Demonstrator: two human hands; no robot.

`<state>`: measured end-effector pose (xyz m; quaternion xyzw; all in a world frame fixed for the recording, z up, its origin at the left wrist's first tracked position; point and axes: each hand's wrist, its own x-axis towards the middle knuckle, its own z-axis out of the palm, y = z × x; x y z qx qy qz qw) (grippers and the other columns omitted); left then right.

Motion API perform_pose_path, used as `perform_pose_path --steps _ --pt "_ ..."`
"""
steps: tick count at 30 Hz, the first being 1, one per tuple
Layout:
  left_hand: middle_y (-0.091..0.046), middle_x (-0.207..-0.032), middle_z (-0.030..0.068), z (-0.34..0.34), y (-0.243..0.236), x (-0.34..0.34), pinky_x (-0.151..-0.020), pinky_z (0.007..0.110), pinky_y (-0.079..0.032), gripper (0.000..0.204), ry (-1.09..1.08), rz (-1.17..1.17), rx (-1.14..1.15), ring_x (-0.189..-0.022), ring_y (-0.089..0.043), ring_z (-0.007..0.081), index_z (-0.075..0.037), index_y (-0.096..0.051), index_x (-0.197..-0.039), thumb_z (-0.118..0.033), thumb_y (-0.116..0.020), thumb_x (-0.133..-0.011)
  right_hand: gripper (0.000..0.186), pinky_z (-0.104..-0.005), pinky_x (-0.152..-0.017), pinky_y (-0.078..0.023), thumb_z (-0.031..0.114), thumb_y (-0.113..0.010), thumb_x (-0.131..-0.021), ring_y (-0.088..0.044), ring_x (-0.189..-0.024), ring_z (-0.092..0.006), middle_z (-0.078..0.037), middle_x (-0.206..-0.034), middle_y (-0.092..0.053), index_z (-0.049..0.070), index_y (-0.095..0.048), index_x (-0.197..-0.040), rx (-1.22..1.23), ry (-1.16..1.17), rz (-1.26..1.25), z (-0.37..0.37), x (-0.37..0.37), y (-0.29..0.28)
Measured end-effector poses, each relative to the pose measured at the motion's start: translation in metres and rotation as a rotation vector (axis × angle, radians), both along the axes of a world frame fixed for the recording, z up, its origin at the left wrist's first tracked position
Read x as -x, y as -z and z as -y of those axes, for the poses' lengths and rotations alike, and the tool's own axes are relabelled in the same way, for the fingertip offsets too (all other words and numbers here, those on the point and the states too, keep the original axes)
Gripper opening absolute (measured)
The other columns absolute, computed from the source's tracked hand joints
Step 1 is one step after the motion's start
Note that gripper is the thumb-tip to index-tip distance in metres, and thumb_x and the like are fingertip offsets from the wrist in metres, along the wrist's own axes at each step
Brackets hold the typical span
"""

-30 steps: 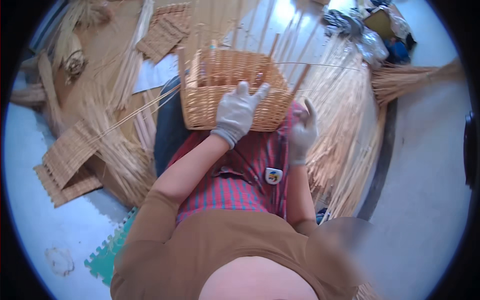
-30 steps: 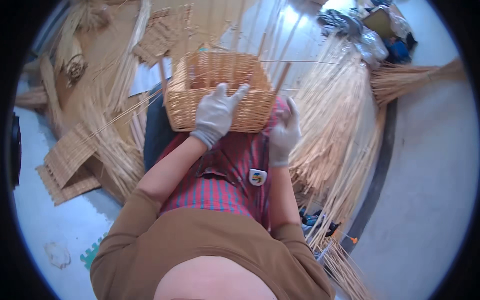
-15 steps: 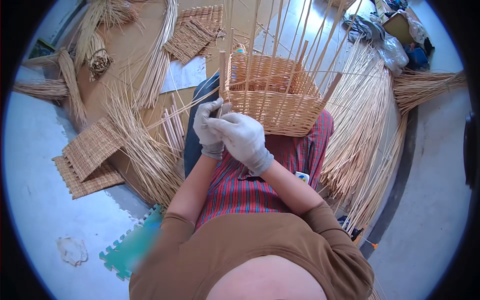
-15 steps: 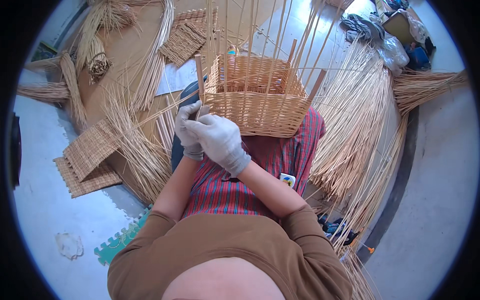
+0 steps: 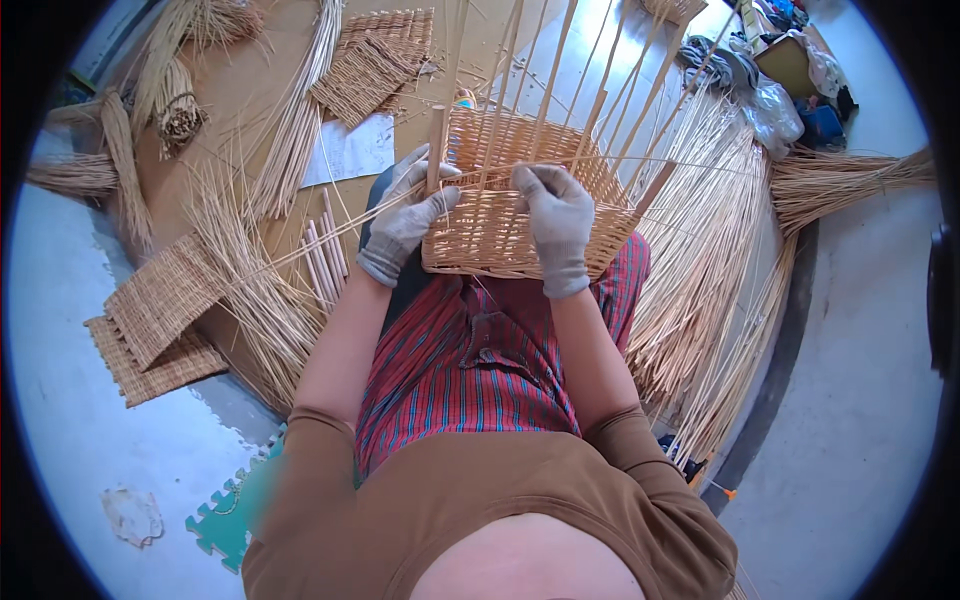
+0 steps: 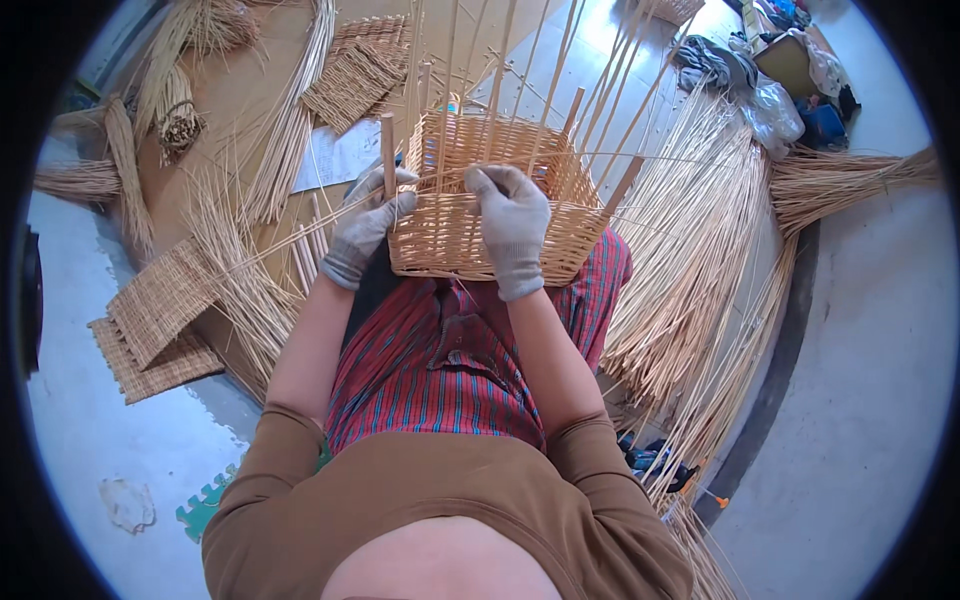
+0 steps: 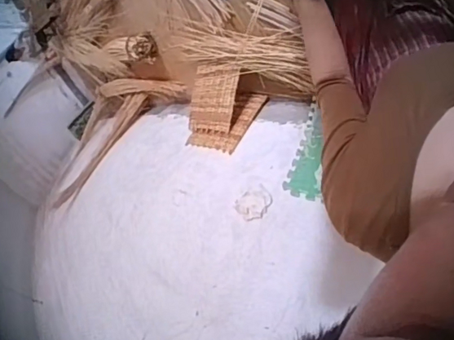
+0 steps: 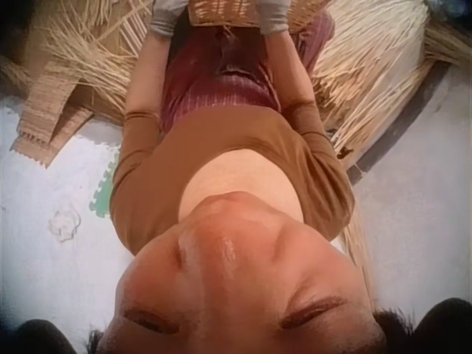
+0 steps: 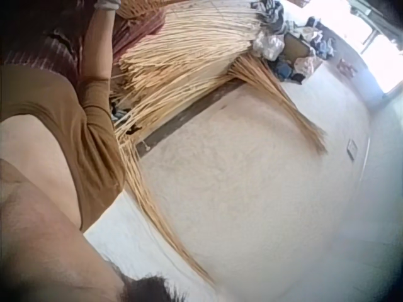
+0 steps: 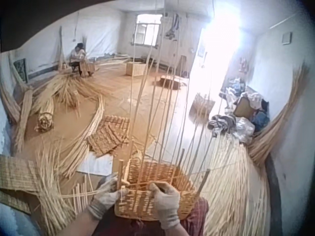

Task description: Weaving a rectangular wicker basket using straw or wicker strands.

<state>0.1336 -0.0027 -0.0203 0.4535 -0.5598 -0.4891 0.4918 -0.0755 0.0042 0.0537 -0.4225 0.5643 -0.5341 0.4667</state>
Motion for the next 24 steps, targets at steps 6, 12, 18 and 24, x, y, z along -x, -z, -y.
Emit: perform_pose_path --steps 6,12,18,24 --pt "-0.058 -0.137 0.0062 -0.009 -0.018 0.019 -0.101 0.032 -0.045 0.024 -0.058 -0.277 -0.211 -0.117 -0.058 0.0157 -0.004 -0.069 -0.114 -0.014 -0.074 -0.092 0.035 -0.0314 -0.076 -0.057 0.004 -0.074 -0.087 -0.071 -0.083 -0.0194 -0.012 -0.102 -0.075 0.009 -0.071 -0.122 0.717 -0.16 -0.638 0.03 -0.024 -0.021" --pt "-0.068 -0.107 0.0011 -0.009 -0.013 0.023 -0.089 0.026 -0.05 0.021 -0.096 -0.361 -0.275 -0.098 -0.061 0.0109 -0.007 -0.067 -0.117 -0.009 -0.069 -0.096 0.056 -0.0306 -0.075 -0.058 0.001 -0.057 -0.097 -0.07 -0.094 -0.015 -0.011 -0.126 -0.07 0.013 -0.046 -0.151 0.417 -0.307 0.017 0.026 -0.031 -0.038" --pt "-0.063 -0.118 0.0076 -0.02 0.004 0.043 -0.079 0.03 -0.052 0.046 -0.463 -0.064 0.14 -0.087 -0.059 0.0129 -0.002 -0.059 -0.124 -0.012 -0.083 -0.086 0.015 -0.0195 -0.052 -0.043 0.009 -0.055 -0.105 -0.052 -0.057 -0.004 -0.005 -0.094 -0.073 0.006 -0.062 -0.117 0.188 -0.148 0.219 -0.032 0.046 0.057" --pt "-0.052 -0.142 0.0175 -0.055 -0.049 0.068 -0.094 0.047 -0.048 0.077 -0.239 0.736 0.435 -0.121 -0.058 0.0346 -0.021 -0.052 -0.145 -0.024 -0.085 -0.075 0.007 -0.0226 -0.058 -0.049 0.008 -0.065 -0.1 -0.059 -0.067 -0.0064 -0.003 -0.088 -0.07 0.003 -0.065 -0.105 0.037 0.164 0.175 -0.024 0.061 0.035"
